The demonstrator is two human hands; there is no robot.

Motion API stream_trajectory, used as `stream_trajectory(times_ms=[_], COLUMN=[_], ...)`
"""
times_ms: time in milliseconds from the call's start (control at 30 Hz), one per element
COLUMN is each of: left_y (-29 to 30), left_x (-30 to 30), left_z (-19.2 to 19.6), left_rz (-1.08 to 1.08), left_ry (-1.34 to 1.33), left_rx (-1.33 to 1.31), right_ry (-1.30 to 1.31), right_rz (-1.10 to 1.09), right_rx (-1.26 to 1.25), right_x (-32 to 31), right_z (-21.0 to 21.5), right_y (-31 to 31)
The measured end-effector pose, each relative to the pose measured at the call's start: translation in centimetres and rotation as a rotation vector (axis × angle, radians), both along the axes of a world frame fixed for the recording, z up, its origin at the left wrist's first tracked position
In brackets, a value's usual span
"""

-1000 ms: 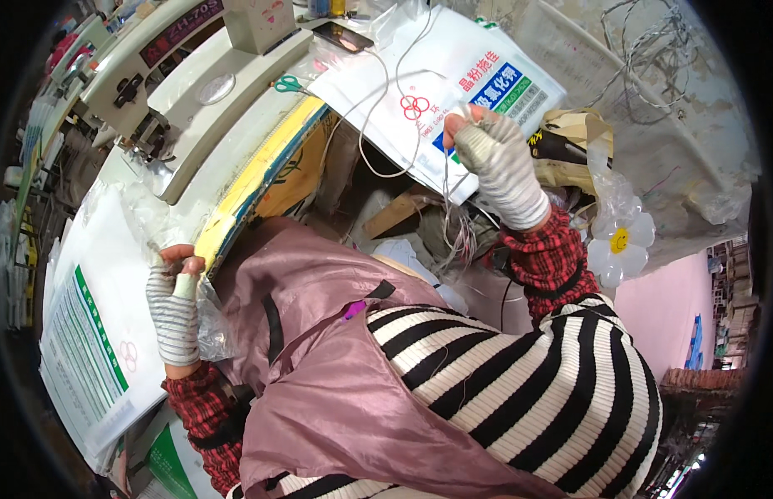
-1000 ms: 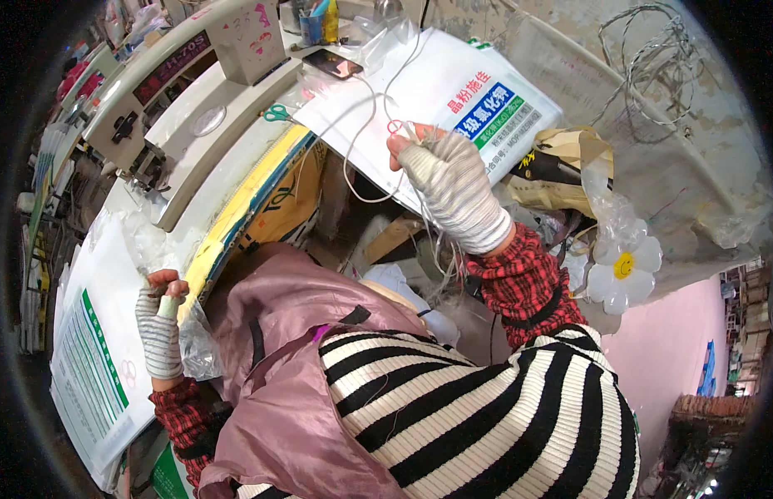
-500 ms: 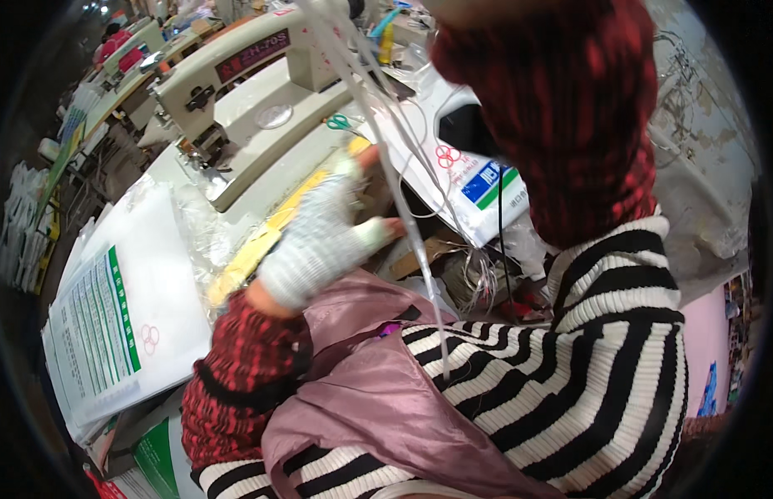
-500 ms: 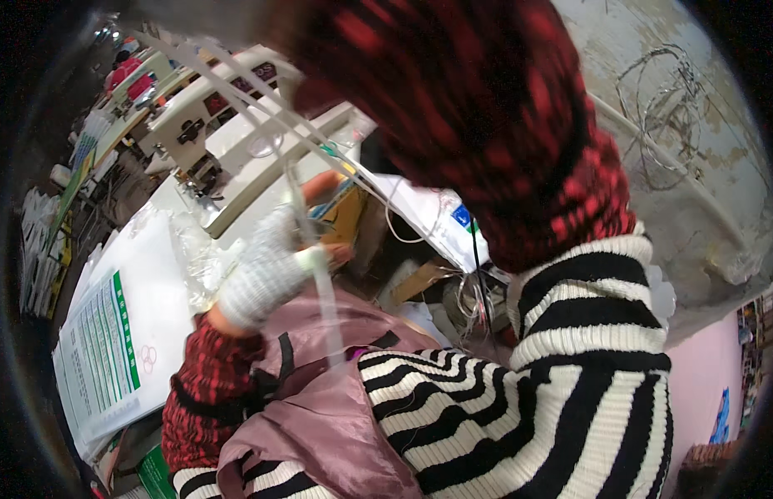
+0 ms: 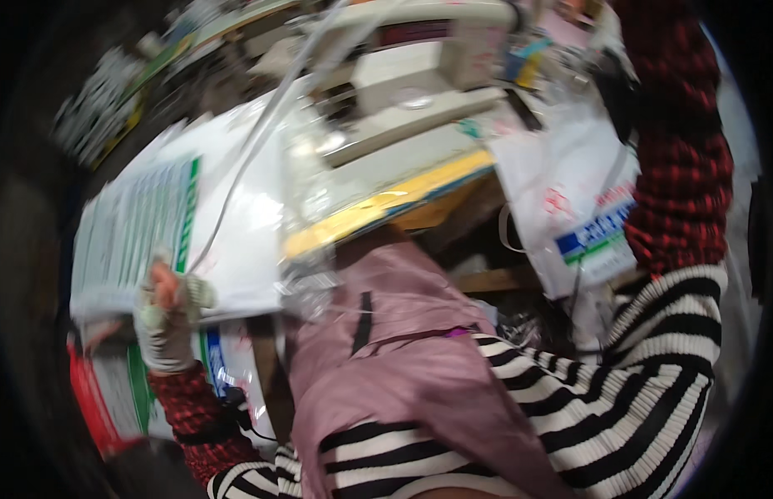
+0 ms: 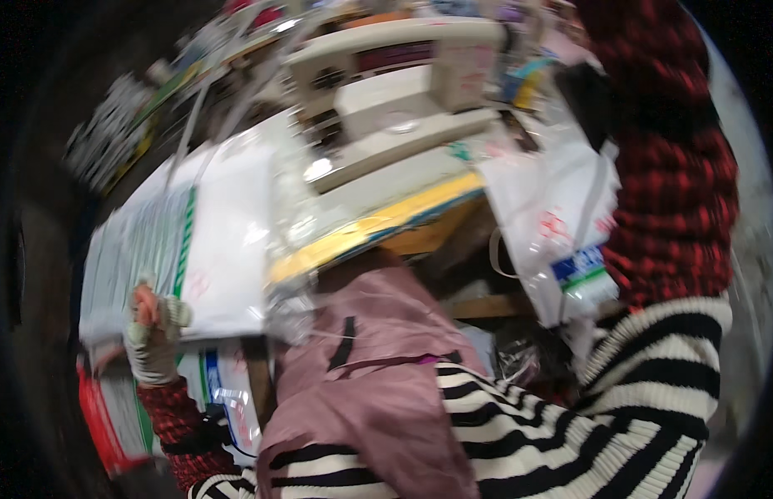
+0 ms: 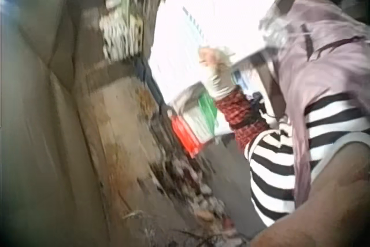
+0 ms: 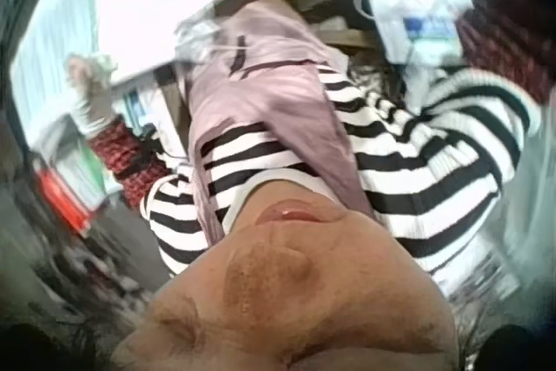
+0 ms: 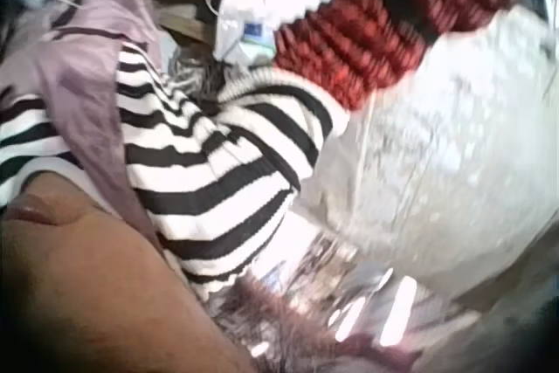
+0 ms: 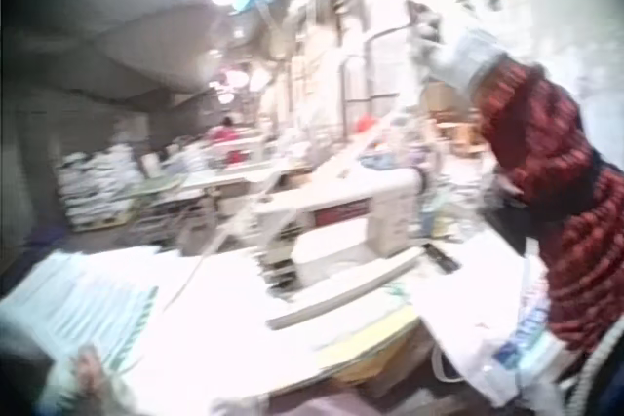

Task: Organizing, folding, and labeling industrial plastic bags at a factory workstation.

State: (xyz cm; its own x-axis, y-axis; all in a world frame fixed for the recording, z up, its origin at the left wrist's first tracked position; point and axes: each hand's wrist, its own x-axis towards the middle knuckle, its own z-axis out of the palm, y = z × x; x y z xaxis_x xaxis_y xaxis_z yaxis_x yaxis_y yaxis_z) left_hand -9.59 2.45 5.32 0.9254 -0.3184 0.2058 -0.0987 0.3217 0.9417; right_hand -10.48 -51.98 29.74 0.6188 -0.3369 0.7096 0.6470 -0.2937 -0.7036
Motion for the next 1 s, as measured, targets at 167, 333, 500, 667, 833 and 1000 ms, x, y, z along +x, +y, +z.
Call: stream_trajectory(times_ms=[167, 333, 500, 667, 833, 1000], left_y=[10.9, 12.6, 3.2, -4.9, 1.6, 15.2], left_x=[-12.7, -17.9, -6.2, -4.6, -7.4, -21.1], left_z=[7.0, 6.9, 3.9, 1.4, -6.0, -0.9], left_rz=[0.349, 0.995, 0.577, -0.157, -0.568, 0.48], left_ry=[-0.005, 0.106, -0.32, -0.011, 0.297, 0.71], left_rx=[0.248, 0.881, 0.57, 0.35, 0.277, 0.706], right_ry=[0.141, 0.5, 0.466, 0.391, 0.293, 0.347], right_rz=[0.352, 0.946, 1.085, 1.338, 1.379, 0.278], right_rx=[0.275, 0.045, -0.01, -0.046, -0.004, 0.688], right_x=[9.2, 10.6, 7.8, 13.8, 22.0, 27.5], right_z=[-1.3, -4.7, -2.2, -0.4, -5.0, -7.9], right_y=[6.8, 25.5, 25.9, 31.3, 20.4, 21.1])
